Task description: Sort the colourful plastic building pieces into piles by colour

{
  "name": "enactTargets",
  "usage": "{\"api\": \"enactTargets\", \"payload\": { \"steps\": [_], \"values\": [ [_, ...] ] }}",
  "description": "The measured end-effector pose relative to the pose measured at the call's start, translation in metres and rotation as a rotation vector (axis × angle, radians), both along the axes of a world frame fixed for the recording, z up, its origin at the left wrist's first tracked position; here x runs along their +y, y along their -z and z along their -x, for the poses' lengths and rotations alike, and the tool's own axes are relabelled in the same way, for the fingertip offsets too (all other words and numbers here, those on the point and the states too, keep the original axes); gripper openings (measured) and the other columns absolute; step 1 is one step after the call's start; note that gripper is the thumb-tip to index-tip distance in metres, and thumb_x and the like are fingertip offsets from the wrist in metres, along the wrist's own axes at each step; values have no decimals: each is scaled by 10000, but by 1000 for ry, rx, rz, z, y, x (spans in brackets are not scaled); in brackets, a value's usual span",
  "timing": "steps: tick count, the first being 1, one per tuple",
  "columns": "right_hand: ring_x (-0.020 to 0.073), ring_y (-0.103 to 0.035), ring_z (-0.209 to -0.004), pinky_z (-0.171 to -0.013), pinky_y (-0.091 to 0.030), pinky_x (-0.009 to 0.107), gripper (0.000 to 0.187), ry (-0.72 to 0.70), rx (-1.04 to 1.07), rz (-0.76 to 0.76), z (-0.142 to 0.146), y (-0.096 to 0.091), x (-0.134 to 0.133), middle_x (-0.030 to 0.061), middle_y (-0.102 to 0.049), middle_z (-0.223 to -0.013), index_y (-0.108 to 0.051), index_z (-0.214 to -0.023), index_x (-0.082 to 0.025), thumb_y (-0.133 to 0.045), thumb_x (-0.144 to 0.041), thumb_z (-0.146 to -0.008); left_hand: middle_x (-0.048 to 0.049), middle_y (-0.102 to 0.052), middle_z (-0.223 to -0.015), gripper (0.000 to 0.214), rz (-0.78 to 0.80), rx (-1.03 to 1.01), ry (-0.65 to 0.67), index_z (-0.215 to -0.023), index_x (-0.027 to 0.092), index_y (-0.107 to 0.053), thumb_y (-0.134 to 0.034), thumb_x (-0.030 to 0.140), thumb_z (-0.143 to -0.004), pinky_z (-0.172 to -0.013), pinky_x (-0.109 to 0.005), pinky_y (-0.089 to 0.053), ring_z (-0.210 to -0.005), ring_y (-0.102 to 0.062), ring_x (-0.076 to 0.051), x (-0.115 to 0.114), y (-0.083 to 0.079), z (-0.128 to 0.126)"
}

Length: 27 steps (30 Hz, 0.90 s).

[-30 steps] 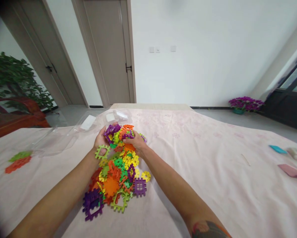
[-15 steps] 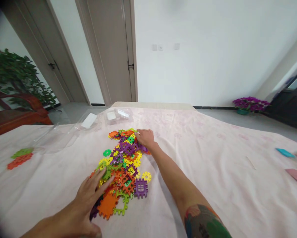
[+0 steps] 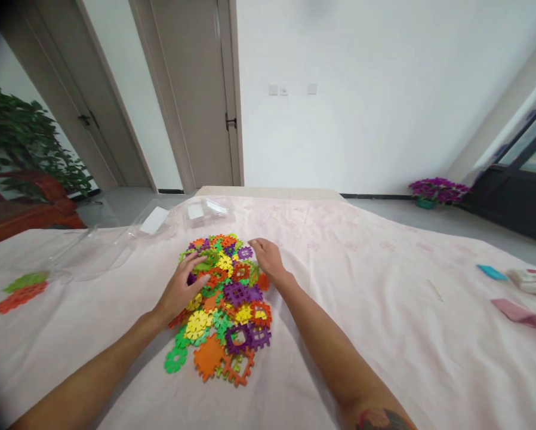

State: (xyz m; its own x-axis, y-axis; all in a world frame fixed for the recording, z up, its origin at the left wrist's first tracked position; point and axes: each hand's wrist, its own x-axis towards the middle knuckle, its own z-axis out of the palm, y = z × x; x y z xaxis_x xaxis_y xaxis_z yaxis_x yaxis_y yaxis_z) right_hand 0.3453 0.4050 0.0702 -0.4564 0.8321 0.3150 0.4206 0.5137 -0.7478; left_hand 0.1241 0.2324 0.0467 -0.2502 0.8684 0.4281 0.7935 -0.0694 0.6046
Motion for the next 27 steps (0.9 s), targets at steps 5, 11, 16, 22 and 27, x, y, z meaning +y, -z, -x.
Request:
{"api": "enactTargets", "payload": {
  "steps": [5, 11, 16, 22, 27],
  "values": [
    [261, -618, -1154, -1034, -422, 364, 370, 81, -154, -6, -27, 28, -1, 120, -728, -1136, -734, -1029, -207, -391, -343, -1004, -123, -220, -1671, 894, 79, 336, 285, -1561, 371, -354, -610, 744, -790, -1168, -708, -190, -1510, -236, -415, -55, -3, -38],
    [242, -649, -1070, -991, -479, 379, 456, -222, 57, 84, -3, 44, -37, 62, -737, -1103, -715, -1071, -221, -345, -484, -1027, -184, -204, -1666, 935, 24, 635, 362, -1579, 342, -335, -643, 715, -779, -1156, -727, -162, -1502, -242, -436, -71, 22, -67],
    [273, -620, -1171, -1054, -440, 424, 433, 48, 4, 13, -18, 31, -22, 102, -707, -1235, -708, -1193, -191, -376, -391, -999, -153, -303, -1640, 768, 4, 593, 134, -1550, 311, -399, -624, 587, -869, -1184, -686, -109, -1512, -235, -384, -36, 2, -38],
    [326, -567, -1264, -1130, -355, 486, 469, 205, -148, -25, -44, 49, -22, 183, -661, -1309, -688, -1254, -147, -387, -395, -992, -182, -309, -1634, 730, 167, 366, -216, -1539, 249, -429, -428, 658, -934, -1155, -727, -81, -1524, -195, -411, -5, -7, 8],
    [266, -574, -1264, -1093, -423, 440, 526, -54, 292, 196, -29, 55, -38, 91, -648, -1356, -659, -1290, -232, -417, -576, -972, -165, -386, -1599, 709, 214, -59, -144, -1499, 210, -483, -404, 636, -938, -1208, -587, -217, -1501, -309, -331, 17, 28, 40]
  ]
}}
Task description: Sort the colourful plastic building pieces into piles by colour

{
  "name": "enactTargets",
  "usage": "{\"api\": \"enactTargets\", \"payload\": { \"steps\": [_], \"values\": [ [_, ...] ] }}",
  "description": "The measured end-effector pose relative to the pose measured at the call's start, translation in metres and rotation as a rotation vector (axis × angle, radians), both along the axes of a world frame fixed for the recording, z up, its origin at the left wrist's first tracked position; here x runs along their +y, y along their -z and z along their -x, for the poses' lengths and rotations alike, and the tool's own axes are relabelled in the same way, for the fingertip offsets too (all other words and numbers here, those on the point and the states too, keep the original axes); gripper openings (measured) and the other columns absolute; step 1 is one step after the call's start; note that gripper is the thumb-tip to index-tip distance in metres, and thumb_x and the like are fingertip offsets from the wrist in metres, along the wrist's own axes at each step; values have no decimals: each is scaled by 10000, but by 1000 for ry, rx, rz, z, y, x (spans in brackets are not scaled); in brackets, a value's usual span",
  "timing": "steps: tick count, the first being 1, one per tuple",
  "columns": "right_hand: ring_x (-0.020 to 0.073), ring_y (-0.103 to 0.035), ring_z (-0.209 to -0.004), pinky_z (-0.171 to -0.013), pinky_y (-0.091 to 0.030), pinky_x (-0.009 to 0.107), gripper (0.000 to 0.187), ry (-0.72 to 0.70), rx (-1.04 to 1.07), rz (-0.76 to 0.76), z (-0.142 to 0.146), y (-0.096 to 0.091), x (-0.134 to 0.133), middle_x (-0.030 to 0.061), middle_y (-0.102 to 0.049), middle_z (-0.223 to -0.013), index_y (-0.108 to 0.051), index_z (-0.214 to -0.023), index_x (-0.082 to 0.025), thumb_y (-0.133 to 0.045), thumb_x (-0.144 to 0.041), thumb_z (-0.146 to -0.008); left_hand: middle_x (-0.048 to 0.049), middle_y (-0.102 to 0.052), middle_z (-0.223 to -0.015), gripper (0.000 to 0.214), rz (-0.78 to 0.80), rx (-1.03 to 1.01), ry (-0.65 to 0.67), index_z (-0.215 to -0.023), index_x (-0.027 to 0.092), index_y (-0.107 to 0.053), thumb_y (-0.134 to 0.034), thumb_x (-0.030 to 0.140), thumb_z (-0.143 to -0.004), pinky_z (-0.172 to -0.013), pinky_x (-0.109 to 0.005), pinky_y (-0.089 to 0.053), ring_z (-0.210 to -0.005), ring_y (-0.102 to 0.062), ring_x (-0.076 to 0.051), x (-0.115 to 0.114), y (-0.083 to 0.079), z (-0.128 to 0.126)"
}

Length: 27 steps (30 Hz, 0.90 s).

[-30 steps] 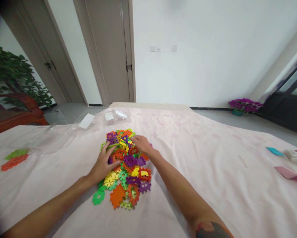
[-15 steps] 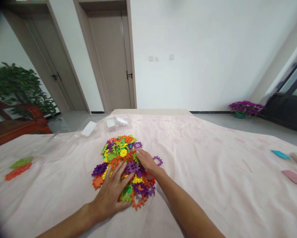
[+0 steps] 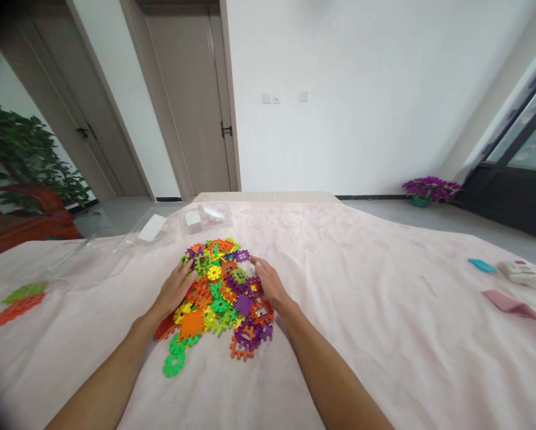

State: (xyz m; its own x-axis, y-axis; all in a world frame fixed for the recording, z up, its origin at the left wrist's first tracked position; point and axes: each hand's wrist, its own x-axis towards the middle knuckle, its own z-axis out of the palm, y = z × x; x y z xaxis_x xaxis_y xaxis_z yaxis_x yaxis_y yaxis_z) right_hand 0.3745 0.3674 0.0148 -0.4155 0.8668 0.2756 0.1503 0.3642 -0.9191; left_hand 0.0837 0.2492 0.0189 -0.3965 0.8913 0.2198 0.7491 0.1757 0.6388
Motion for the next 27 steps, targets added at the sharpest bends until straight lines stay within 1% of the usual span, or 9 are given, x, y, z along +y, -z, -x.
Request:
{"api": "enactTargets", "payload": {
  "steps": [2, 4, 6, 8, 13, 16, 19, 22, 27],
  "values": [
    [264, -605, -1208, -1041, -465, 433, 519, 37, 102, 68, 1, -1, 4, 92, -673, -1310, -681, -1237, -223, -458, -586, -942, -133, -448, -1565, 658, -141, -155, 70, -1446, 204, -542, -398, 616, -954, -1230, -483, -245, -1478, -365, -268, -1, 8, 7],
    [270, -636, -1136, -1003, -486, 440, 498, 123, 93, 106, -2, 0, 11, 107, -703, -1236, -699, -1187, -200, -499, -564, -912, -115, -532, -1498, 618, -251, -291, 76, -1387, 199, -591, -396, 606, -965, -1225, -442, -278, -1424, -444, -244, -8, 10, 13],
    [268, -637, -1129, -1016, -476, 442, 486, 164, 25, 77, -6, 2, 17, 112, -705, -1228, -692, -1205, -193, -504, -529, -909, -112, -568, -1462, 611, -314, -341, 21, -1363, 188, -603, -402, 606, -965, -1223, -430, -284, -1397, -475, -241, -13, 11, 21],
    [264, -602, -1200, -1075, -430, 436, 489, 143, -89, -26, -7, 5, 19, 108, -675, -1298, -667, -1273, -203, -503, -500, -921, -119, -531, -1498, 643, -313, -314, -41, -1393, 178, -573, -389, 618, -962, -1241, -423, -241, -1428, -436, -240, -12, 12, 33],
    [276, -542, -1301, -1129, -362, 446, 523, -76, -374, -244, -1, 0, 7, 101, -606, -1420, -587, -1411, -219, -417, -484, -993, -164, -306, -1641, 817, -144, -269, 1, -1535, 130, -390, -405, 672, -924, -1266, -424, -124, -1532, -246, -254, 25, 10, 66],
    [272, -569, -1266, -1099, -385, 436, 504, -146, -406, -278, 0, -7, 0, 86, -631, -1391, -599, -1404, -249, -392, -495, -1015, -174, -314, -1635, 862, -128, -311, 61, -1506, 139, -436, -432, 723, -872, -1254, -477, -118, -1539, -222, -281, 58, -1, 78],
    [262, -603, -1204, -1066, -410, 411, 471, -212, -374, -331, -3, -12, -3, 76, -675, -1319, -651, -1341, -261, -430, -509, -1008, -182, -484, -1531, 856, -81, -337, 164, -1362, 138, -594, -454, 774, -807, -1225, -489, -224, -1483, -356, -297, 84, -14, 73],
    [247, -637, -1111, -1018, -442, 385, 416, -219, -347, -348, -5, -15, -4, 65, -723, -1199, -711, -1240, -259, -477, -499, -994, -148, -612, -1415, 777, -47, -340, 262, -1188, 170, -710, -542, 775, -730, -1197, -450, -311, -1374, -506, -302, 96, -18, 55],
    [231, -636, -1093, -997, -462, 365, 410, -153, -233, -280, -4, -13, -4, 64, -720, -1161, -722, -1179, -241, -447, -490, -1005, -105, -656, -1367, 673, -64, -342, 386, -1195, 168, -735, -561, 690, -807, -1204, -433, -302, -1329, -550, -298, 80, -22, 26]
  ]
}}
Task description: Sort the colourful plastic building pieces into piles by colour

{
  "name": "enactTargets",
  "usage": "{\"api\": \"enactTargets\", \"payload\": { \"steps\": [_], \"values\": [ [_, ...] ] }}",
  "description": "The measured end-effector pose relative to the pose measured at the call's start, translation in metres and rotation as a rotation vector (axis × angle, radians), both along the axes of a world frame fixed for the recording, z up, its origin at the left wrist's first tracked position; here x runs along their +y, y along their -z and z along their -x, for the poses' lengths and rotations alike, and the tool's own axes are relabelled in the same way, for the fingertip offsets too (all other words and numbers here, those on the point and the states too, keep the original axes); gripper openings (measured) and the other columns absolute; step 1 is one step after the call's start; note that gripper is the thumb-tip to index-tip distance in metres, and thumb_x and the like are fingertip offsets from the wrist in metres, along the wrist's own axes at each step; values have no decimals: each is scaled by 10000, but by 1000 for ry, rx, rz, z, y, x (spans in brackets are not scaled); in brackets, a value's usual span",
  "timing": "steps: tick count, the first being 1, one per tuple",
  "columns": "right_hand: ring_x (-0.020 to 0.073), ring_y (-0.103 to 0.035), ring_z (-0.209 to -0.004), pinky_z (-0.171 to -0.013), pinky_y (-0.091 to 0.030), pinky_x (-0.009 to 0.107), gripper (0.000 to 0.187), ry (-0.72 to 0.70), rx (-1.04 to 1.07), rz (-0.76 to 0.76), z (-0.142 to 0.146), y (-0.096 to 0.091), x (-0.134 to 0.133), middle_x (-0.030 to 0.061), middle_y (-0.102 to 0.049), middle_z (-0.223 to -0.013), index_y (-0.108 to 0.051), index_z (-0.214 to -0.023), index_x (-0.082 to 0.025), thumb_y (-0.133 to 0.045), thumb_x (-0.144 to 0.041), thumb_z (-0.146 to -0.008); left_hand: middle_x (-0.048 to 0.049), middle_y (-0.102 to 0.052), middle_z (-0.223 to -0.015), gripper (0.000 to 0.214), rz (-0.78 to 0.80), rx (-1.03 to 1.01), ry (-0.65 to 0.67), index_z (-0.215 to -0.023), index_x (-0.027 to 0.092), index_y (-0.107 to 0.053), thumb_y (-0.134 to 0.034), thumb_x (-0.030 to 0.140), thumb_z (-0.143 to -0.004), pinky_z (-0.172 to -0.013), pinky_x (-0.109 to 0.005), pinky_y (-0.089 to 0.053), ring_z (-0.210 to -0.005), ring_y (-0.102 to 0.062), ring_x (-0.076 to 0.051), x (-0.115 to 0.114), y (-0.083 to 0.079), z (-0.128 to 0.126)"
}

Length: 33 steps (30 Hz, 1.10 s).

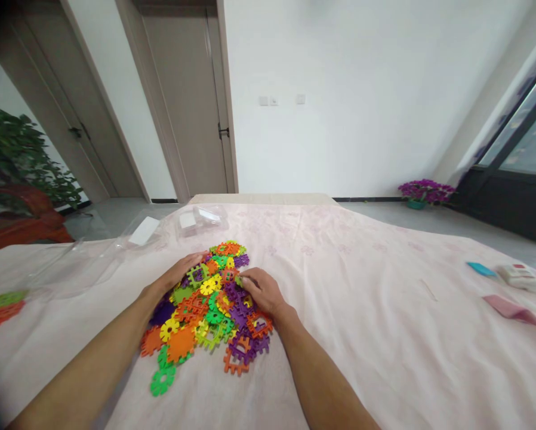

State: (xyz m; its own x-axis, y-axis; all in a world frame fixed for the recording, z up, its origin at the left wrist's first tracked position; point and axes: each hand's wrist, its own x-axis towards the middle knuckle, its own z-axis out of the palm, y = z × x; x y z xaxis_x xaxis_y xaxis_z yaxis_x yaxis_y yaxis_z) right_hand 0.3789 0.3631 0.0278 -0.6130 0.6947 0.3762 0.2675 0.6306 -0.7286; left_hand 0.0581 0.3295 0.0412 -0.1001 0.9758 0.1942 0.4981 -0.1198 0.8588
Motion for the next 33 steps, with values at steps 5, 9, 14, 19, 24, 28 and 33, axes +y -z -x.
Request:
{"api": "enactTargets", "payload": {
  "steps": [5, 9, 14, 19, 24, 28, 33],
  "values": [
    [242, -599, -1195, -1072, -437, 397, 450, 176, 97, 87, -1, 13, 8, 82, -678, -1266, -679, -1249, -230, -420, -500, -1000, -89, -680, -1333, 648, 56, -82, 71, -1183, 178, -750, -496, 689, -875, -1191, -429, -323, -1299, -575, -298, -38, -16, -4],
    [239, -542, -1295, -1127, -395, 404, 498, 286, 95, 129, 1, 23, 26, 103, -610, -1386, -610, -1355, -221, -384, -496, -1007, -118, -659, -1360, 692, 63, -164, -45, -1273, 174, -702, -473, 701, -887, -1160, -489, -360, -1302, -574, -327, -66, -18, 2],
    [257, -485, -1369, -1167, -341, 418, 520, 295, -116, 76, 28, 7, 77, 153, -558, -1452, -551, -1425, -150, -405, -423, -1008, -88, -611, -1428, 730, -9, -25, -248, -1314, 209, -674, -426, 739, -878, -1203, -480, -296, -1361, -522, -305, -83, 4, 11],
    [302, -449, -1406, -1156, -343, 432, 621, 235, -372, 52, 80, -22, 118, 150, -508, -1510, -503, -1479, -181, -526, -522, -959, -45, -563, -1482, 681, 30, 197, -225, -1418, 242, -589, -344, 661, -940, -1236, -454, -247, -1406, -477, -261, -84, 25, 13],
    [343, -571, -1249, -1025, -443, 426, 772, 198, -535, 71, 116, -25, 126, 151, -627, -1367, -589, -1382, -223, -739, -640, -750, -24, -550, -1496, 641, 32, 271, -235, -1460, 257, -545, -284, 595, -982, -1224, -432, -282, -1400, -486, -237, -85, 25, 13],
    [257, -657, -1046, -901, -495, 331, 553, 31, -372, 69, 121, -23, 118, 60, -727, -1151, -677, -1221, -223, -814, -329, -695, -36, -541, -1503, 662, 43, 265, -237, -1478, 245, -523, -279, 609, -982, -1218, -424, -291, -1410, -475, -238, -85, 25, 14],
    [204, -681, -934, -819, -533, 292, 521, -331, -124, 181, 107, -47, 73, 4, -746, -1042, -696, -1195, -219, -773, -186, -681, -48, -558, -1489, 671, 30, 210, -248, -1455, 238, -548, -308, 633, -968, -1210, -424, -304, -1390, -498, -250, -82, 31, 16]
  ]
}}
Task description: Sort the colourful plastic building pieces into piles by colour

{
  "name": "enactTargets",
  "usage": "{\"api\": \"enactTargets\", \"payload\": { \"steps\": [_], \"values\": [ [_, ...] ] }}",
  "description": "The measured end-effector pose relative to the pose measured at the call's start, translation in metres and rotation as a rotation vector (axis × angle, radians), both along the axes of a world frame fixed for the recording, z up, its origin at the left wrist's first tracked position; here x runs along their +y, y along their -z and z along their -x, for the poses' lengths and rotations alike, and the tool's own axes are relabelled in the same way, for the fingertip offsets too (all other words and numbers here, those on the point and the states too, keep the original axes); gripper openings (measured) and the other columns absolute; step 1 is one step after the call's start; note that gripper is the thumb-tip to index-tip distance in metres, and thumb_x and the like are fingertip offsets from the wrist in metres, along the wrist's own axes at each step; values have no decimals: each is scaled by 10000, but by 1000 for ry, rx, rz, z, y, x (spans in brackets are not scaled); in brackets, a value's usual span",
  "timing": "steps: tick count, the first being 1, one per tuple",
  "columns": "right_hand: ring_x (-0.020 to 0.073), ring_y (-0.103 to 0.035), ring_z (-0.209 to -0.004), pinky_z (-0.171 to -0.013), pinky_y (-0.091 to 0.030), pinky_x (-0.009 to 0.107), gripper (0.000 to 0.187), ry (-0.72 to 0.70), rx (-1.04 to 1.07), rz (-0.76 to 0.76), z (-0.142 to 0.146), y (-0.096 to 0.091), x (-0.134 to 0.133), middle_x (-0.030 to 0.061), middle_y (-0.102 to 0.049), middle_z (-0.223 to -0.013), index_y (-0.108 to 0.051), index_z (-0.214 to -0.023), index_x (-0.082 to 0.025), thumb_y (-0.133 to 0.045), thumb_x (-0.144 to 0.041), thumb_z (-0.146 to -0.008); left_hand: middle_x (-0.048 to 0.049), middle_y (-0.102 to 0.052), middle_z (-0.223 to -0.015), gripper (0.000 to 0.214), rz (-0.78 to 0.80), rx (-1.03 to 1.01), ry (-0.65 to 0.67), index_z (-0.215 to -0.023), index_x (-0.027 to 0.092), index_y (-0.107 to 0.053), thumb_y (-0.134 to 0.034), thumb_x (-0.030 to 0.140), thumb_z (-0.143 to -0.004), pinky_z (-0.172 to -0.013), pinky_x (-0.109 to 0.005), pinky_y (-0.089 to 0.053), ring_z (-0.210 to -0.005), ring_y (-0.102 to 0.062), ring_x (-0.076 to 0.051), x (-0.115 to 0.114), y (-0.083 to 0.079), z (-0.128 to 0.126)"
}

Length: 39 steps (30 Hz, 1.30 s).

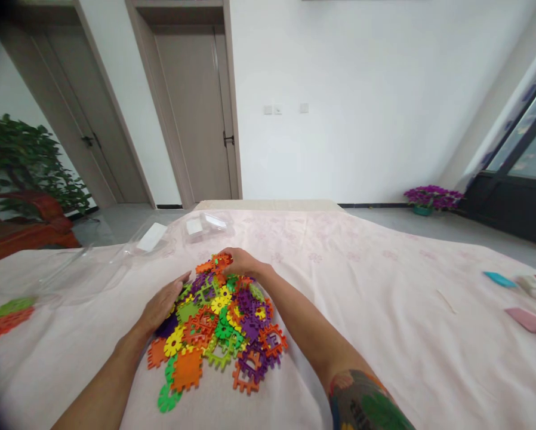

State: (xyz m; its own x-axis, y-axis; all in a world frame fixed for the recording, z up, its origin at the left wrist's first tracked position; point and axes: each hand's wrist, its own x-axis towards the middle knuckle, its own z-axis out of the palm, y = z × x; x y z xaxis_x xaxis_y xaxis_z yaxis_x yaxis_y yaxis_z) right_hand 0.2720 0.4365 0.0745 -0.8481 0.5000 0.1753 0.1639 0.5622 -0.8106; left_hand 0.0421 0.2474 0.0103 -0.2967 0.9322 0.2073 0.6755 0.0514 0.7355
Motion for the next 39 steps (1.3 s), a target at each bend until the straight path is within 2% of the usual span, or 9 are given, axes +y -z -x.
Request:
{"api": "enactTargets", "payload": {
  "steps": [4, 6, 10, 12, 18, 24, 28, 33, 39],
  "values": [
    [216, -671, -1071, -879, -550, 326, 614, -150, 116, 69, -21, -19, -29, 54, -680, -1294, -605, -1373, -264, -745, -293, -775, -90, -594, -1448, 706, -76, -210, -8, -1422, 187, -571, -349, 667, -953, -1189, -418, -346, -1341, -551, -253, -2, 3, -1],
    [210, -681, -1052, -887, -551, 341, 501, 7, 157, 73, -37, -17, -26, 71, -706, -1241, -623, -1349, -227, -651, -270, -851, -127, -624, -1406, 733, -158, -358, -23, -1397, 137, -577, -362, 676, -949, -1157, -424, -395, -1279, -603, -257, -4, 3, -2],
    [227, -687, -1005, -927, -516, 369, 318, 535, -47, -125, -72, 5, 0, 70, -753, -1091, -739, -1142, -212, -558, -183, -881, -162, -709, -1249, 735, -240, -497, -113, -1278, 89, -635, -426, 694, -919, -1074, -449, -483, -1128, -690, -276, -4, 2, -2],
    [241, -673, -1035, -930, -495, 355, 288, 627, -200, -217, -84, 17, 6, 85, -743, -1114, -754, -1108, -207, -567, -212, -888, -156, -738, -1179, 705, -226, -482, -139, -1194, 94, -678, -473, 699, -895, -1063, -451, -491, -1100, -701, -282, -3, 3, 0],
    [218, -647, -934, -749, -447, 272, 280, 544, -391, -301, -87, 40, -8, 77, -712, -1011, -767, -953, -215, -655, -451, -851, -133, -757, -1132, 586, -185, -417, -161, -1153, 120, -703, -579, 616, -867, -1081, -430, -469, -1098, -699, -269, 0, 9, 7],
    [190, -640, -859, -713, -444, 266, 299, 687, -107, -130, -88, 56, -10, 25, -723, -976, -693, -1013, -210, -745, -314, -737, -124, -767, -1097, 559, -158, -401, -188, -1145, 149, -709, -614, 601, -830, -1055, -425, -487, -1081, -707, -270, 3, 15, 13],
    [162, -625, -741, -696, -478, 273, 232, 539, 121, -58, -91, 54, -13, 16, -729, -915, -711, -986, -195, -674, -220, -758, -122, -771, -1084, 549, -145, -409, -191, -1124, 157, -720, -635, 593, -802, -1044, -418, -494, -1067, -713, -271, 4, 11, 11],
    [208, -656, -933, -853, -489, 324, 266, 338, 131, -140, -89, 49, -20, 34, -738, -1007, -760, -1032, -224, -603, -227, -817, -121, -775, -1071, 568, -128, -395, -193, -1117, 158, -729, -648, 605, -776, -1033, -421, -504, -1061, -716, -279, 2, 6, 8],
    [165, -625, -737, -694, -469, 273, 131, 411, 195, -88, -89, 46, -22, 5, -701, -814, -703, -922, -193, -633, -211, -813, -122, -778, -1061, 597, -118, -439, -195, -1119, 153, -720, -669, 614, -744, -1003, -409, -529, -1037, -726, -276, 2, 1, 7]
  ]
}}
